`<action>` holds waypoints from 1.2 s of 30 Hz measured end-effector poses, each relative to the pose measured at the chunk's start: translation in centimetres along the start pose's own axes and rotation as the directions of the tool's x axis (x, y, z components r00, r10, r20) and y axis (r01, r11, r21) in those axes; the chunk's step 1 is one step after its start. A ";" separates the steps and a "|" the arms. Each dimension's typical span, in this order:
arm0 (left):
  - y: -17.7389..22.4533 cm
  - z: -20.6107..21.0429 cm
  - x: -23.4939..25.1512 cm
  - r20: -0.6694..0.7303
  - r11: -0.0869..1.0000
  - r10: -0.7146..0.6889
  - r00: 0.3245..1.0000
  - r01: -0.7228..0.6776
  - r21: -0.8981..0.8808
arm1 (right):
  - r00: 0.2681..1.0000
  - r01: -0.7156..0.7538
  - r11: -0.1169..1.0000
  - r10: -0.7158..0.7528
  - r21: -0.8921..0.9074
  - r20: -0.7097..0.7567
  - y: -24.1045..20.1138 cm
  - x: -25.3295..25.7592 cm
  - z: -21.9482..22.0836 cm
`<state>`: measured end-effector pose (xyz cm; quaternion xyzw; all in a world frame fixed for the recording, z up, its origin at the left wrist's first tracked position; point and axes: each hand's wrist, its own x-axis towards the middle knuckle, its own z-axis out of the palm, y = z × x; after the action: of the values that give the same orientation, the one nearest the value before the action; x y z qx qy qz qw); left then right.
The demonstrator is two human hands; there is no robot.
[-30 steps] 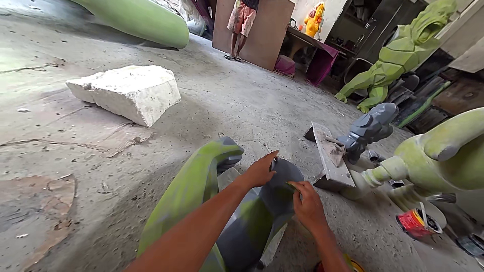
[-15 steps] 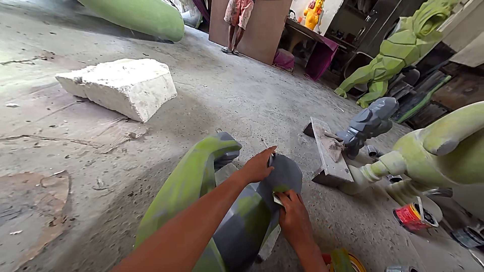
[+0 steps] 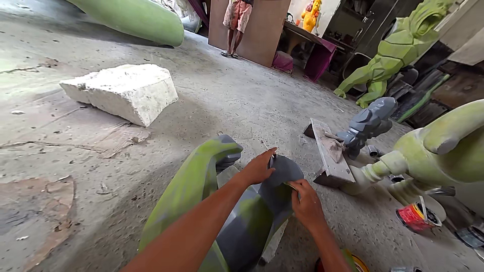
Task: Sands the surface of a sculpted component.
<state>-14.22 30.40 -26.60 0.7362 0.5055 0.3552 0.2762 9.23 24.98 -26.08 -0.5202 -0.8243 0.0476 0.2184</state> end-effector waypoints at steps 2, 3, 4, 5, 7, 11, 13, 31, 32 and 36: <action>0.0 0.0 0.1 0.003 1.000 0.000 1.000 0.000 -0.006 | 0.999 0.024 0.998 -0.022 -0.051 0.048 -0.1 0.0 0.2; -0.1 0.0 0.1 0.008 1.000 0.001 1.000 -0.001 -0.008 | 0.996 0.035 0.997 -0.029 -0.069 0.078 -0.3 -0.1 0.2; -0.5 0.2 0.3 0.018 1.000 -0.002 1.000 0.002 -0.006 | 0.994 0.045 0.996 -0.037 -0.078 0.104 -0.4 -0.4 0.2; -0.7 0.3 0.5 0.025 1.000 -0.006 1.000 0.006 -0.003 | 0.992 0.053 0.995 -0.042 -0.086 0.121 -0.5 -0.7 0.3; -0.8 0.5 0.7 0.029 1.000 -0.009 1.000 0.008 0.004 | 0.989 0.061 0.993 -0.047 -0.098 0.140 -0.5 -1.4 0.5; -0.7 0.6 0.8 0.021 1.000 -0.010 1.000 0.010 0.004 | 0.987 0.081 0.992 -0.066 -0.095 0.149 -0.7 -2.5 1.0; -0.6 0.6 0.7 0.013 1.000 -0.004 1.000 0.004 -0.011 | 0.987 0.109 0.990 -0.098 -0.086 0.130 -0.4 -3.1 1.3; -0.6 0.4 0.2 0.001 1.000 0.015 1.000 -0.015 0.001 | 0.999 0.043 0.976 -0.035 0.212 -0.041 3.4 -2.5 -1.3; -0.6 0.5 0.3 0.002 1.000 0.015 1.000 -0.015 0.006 | 0.998 0.043 0.982 -0.036 0.183 -0.042 3.1 -2.1 -1.4; -0.8 0.7 0.4 -0.004 0.999 0.031 1.000 -0.031 0.013 | 0.999 0.036 0.999 -0.037 0.035 0.026 2.0 -0.4 -0.9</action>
<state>-13.98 31.05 -27.57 0.7449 0.4970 0.3577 0.2648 11.44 25.42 -26.01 -0.5004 -0.8356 0.0647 0.2172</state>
